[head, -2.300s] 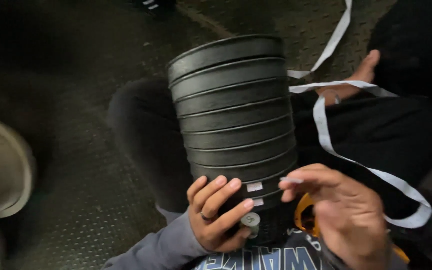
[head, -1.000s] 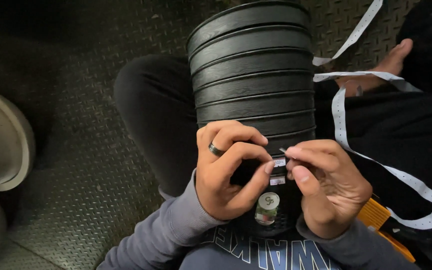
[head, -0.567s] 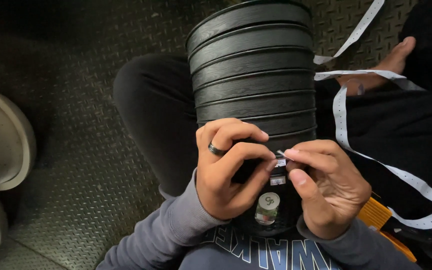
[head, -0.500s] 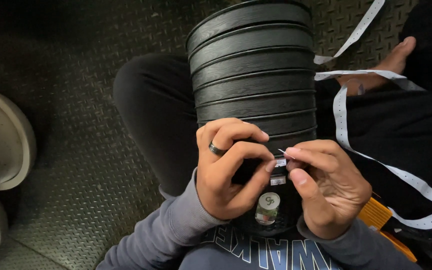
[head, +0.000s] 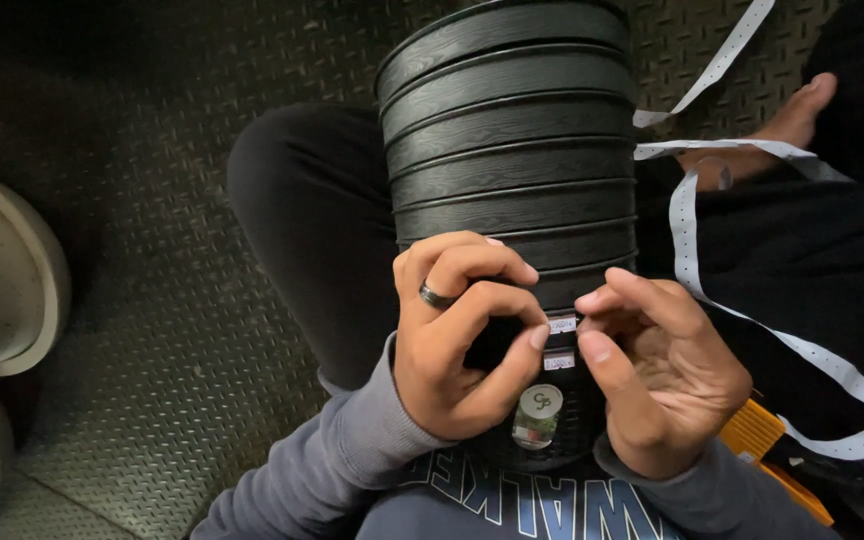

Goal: Applying small white labels to the ridges of a black plastic container while sitting on the floor.

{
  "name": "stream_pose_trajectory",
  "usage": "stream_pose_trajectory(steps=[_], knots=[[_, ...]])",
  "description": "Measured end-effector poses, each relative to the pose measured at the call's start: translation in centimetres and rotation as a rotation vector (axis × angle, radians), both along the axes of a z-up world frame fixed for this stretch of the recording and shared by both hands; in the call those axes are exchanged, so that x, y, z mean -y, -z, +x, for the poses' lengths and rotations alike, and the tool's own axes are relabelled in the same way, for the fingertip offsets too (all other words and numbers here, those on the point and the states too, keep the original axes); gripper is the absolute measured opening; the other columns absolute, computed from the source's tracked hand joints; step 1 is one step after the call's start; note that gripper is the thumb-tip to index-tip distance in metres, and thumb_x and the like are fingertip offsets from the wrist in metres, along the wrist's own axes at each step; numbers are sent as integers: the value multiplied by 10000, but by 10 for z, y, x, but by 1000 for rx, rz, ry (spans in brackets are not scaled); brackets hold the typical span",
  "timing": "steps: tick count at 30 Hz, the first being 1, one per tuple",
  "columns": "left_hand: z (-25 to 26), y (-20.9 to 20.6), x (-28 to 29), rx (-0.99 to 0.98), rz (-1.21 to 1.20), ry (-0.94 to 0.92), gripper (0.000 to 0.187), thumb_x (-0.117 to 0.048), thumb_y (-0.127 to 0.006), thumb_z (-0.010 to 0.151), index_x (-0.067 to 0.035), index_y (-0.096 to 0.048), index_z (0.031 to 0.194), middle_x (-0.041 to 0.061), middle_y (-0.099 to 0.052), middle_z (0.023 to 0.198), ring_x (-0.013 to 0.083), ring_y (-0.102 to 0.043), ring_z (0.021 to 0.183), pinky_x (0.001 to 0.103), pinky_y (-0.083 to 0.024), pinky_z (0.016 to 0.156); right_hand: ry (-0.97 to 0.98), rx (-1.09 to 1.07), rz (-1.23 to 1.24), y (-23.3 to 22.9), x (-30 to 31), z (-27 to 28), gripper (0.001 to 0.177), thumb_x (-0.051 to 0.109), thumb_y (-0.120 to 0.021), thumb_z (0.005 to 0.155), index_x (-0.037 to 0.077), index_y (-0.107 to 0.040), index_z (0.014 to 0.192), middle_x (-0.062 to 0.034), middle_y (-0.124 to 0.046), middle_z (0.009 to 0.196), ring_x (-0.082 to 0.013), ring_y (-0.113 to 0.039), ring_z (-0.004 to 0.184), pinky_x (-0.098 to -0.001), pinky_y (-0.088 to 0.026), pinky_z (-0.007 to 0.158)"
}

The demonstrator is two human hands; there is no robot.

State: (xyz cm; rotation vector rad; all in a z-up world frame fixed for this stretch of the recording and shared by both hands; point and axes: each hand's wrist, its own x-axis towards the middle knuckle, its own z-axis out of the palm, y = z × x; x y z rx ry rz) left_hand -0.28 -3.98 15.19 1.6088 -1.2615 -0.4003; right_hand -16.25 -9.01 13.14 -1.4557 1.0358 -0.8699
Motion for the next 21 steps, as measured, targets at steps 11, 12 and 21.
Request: stream_pose_trajectory(steps=[11, 12, 21], knots=[[-3, 2, -8, 114, 50, 15, 116, -190, -698, 895, -150, -676, 1002, 4, -631, 1072, 259, -566, 1094, 376, -396, 1032, 104, 38, 106, -7, -1, 5, 417, -83, -699, 816, -20, -567, 1205, -184, -671, 868, -161, -621, 656, -188, -507, 601], [-4, 3, -10, 146, 47, 18, 173, -184, -696, 902, -127, -677, 1064, 17, -647, 1087, 260, -574, 1088, 379, -412, 1025, 107, 61, 139, -10, 1, 7, 446, -77, -688, 803, 10, -534, 1213, -189, -663, 847, -132, -555, 557, -168, -446, 505], [-22, 23, -29, 143, -23, -110, 291, -182, -738, 917, -147, -614, 1178, 67, -596, 1183, 273, -493, 1147, 354, -560, 992, 117, 11, 180, -22, -1, 0, 487, -97, -687, 781, 1, -485, 1213, -205, -674, 858, -163, -656, 653, -179, -472, 523]])
